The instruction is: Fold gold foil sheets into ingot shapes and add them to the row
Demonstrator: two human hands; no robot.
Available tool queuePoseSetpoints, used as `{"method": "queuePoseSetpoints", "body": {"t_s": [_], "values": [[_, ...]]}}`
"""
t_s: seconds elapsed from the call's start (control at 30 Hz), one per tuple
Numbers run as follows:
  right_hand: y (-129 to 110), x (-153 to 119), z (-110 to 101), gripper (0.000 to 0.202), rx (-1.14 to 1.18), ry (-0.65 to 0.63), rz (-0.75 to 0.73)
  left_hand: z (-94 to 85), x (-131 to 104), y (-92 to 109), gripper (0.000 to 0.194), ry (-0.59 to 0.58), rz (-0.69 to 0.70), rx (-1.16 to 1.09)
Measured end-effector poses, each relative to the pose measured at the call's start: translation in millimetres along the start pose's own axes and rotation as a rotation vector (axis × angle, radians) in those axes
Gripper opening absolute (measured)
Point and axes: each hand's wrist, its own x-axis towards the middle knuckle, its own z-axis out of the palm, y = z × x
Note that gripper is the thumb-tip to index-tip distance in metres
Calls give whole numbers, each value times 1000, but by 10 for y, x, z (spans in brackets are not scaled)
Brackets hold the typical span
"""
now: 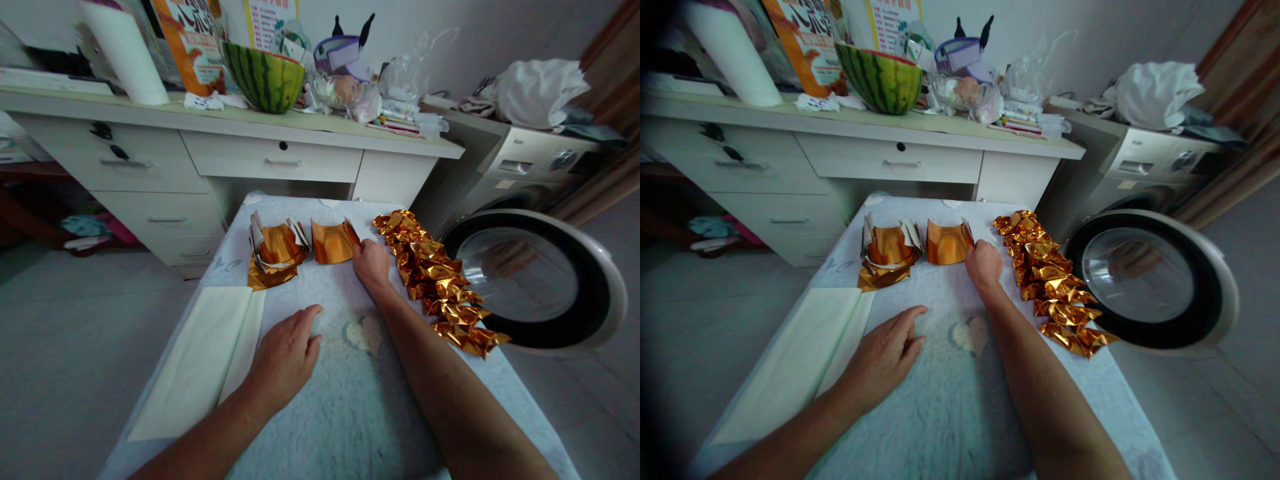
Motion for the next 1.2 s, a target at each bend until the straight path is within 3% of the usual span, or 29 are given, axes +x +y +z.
{"method": "queuePoseSetpoints", "body": {"t_s": [0.33, 0.47, 0.63, 0.77, 0.93, 1.2], "values": [[273, -37, -42, 16, 241, -66, -7, -15, 12, 7, 39, 2, -16, -57], [426, -159, -90, 15, 406, -133, -20, -59, 15, 23, 30, -13, -59, -132], [533, -407, -263, 22, 603, -213, -52, -117, 29, 15, 21, 56, -179, -324], [557, -580, -379, 26, 728, -246, -53, -110, 48, -6, 38, 134, -268, -486], [591, -687, -362, 26, 1055, -249, -63, -101, 77, -17, 63, 133, -340, -679], [589, -718, -330, 28, 1334, -245, -8, -114, 96, -63, 66, 95, -394, -930]]}}
